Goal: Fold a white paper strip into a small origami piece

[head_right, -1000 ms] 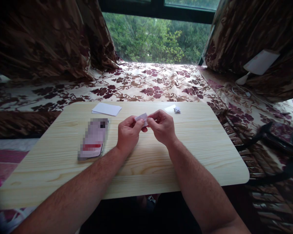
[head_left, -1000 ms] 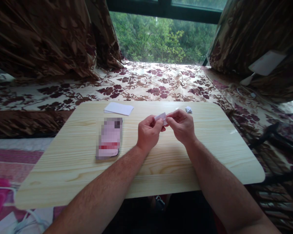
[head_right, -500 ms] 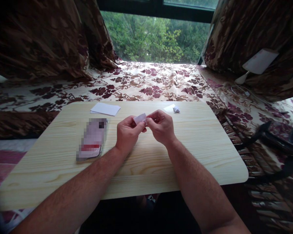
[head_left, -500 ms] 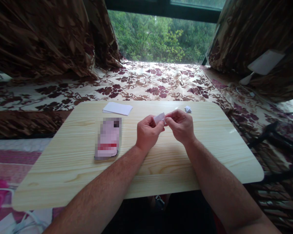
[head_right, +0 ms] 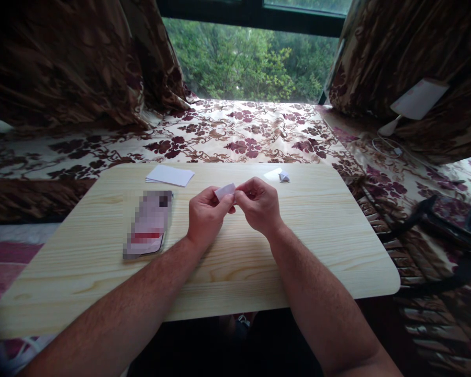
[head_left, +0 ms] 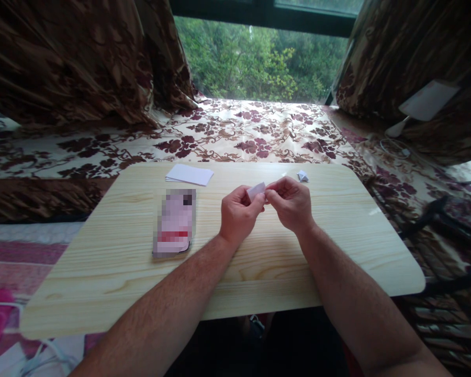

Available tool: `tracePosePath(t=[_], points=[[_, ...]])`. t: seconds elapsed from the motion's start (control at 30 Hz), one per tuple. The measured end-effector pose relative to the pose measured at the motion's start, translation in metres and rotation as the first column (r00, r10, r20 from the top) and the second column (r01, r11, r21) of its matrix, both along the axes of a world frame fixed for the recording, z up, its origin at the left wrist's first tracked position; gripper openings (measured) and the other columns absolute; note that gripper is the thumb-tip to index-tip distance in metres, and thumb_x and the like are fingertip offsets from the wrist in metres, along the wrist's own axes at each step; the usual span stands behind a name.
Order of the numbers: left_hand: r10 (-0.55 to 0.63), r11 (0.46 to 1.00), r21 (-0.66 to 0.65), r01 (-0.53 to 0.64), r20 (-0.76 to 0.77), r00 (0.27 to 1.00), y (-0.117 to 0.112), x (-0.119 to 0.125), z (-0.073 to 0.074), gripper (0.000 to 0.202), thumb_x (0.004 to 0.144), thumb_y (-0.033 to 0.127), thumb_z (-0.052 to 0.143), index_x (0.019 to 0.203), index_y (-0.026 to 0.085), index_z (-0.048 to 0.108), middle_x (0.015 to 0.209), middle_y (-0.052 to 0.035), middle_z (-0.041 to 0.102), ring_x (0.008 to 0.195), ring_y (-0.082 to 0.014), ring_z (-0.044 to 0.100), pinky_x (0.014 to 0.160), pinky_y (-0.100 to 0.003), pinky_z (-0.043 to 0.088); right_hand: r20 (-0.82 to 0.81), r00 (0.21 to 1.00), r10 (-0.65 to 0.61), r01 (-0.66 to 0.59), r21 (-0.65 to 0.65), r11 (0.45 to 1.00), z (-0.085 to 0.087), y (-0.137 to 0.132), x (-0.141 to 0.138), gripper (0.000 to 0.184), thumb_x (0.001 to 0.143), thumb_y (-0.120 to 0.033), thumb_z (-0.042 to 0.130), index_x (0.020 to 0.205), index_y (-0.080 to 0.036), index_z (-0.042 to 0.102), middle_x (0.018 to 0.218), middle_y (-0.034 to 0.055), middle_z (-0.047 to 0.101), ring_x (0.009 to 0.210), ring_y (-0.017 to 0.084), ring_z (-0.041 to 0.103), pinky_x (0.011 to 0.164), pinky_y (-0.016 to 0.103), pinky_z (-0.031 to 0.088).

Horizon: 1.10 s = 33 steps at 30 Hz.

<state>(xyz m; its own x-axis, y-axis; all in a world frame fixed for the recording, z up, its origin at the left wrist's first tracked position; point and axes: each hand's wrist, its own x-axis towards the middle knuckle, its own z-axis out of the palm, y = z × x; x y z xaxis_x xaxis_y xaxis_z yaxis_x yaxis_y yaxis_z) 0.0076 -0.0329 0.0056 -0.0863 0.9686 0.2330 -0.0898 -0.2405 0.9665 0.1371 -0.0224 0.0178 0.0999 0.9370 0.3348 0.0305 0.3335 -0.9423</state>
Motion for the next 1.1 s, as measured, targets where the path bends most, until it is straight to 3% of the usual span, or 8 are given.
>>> tracePosePath(t=[0.53,0.8,1.1], points=[[0.045,0.999,-0.007,-0.045,0.002,0.999,-0.0010,0.0012,0.0029,0.020,0.079,0.033,0.071,0.071,0.017,0.063,0.057,0.0012,0.063,0.050,-0.0109,0.056,0.047,-0.022,0.042,-0.054,0.998,0.035,-0.037,-0.019,0.999,-0.0009,-0.0022,-0.0024,0.012,0.074,-0.025,0.072,0.072,-0.020,0.061,0.065,-0.0020,0.067,0.056,0.013,0.062,0.058,0.029,0.057],[0.072,0.997,0.001,-0.072,-0.026,0.997,0.0011,-0.0016,0.0018,0.019,0.080,0.032,0.070,0.070,0.017,0.062,0.057,0.0018,0.062,0.050,-0.0100,0.053,0.047,-0.021,0.041,-0.169,0.983,0.075,-0.085,-0.053,0.995,0.0069,-0.0019,-0.0021,0.010,0.070,-0.017,0.073,0.070,-0.018,0.063,0.061,-0.0037,0.064,0.055,0.012,0.063,0.058,0.027,0.058],[0.060,0.998,-0.002,-0.060,-0.011,0.998,0.0014,-0.0020,0.0012,0.019,0.080,0.033,0.070,0.071,0.017,0.062,0.057,0.0017,0.062,0.051,-0.0107,0.055,0.048,-0.022,0.042,-0.115,0.990,0.082,-0.094,-0.099,0.991,0.0030,0.0001,-0.0002,0.016,0.075,-0.029,0.075,0.074,-0.018,0.064,0.063,-0.0022,0.066,0.056,0.013,0.065,0.059,0.028,0.060]])
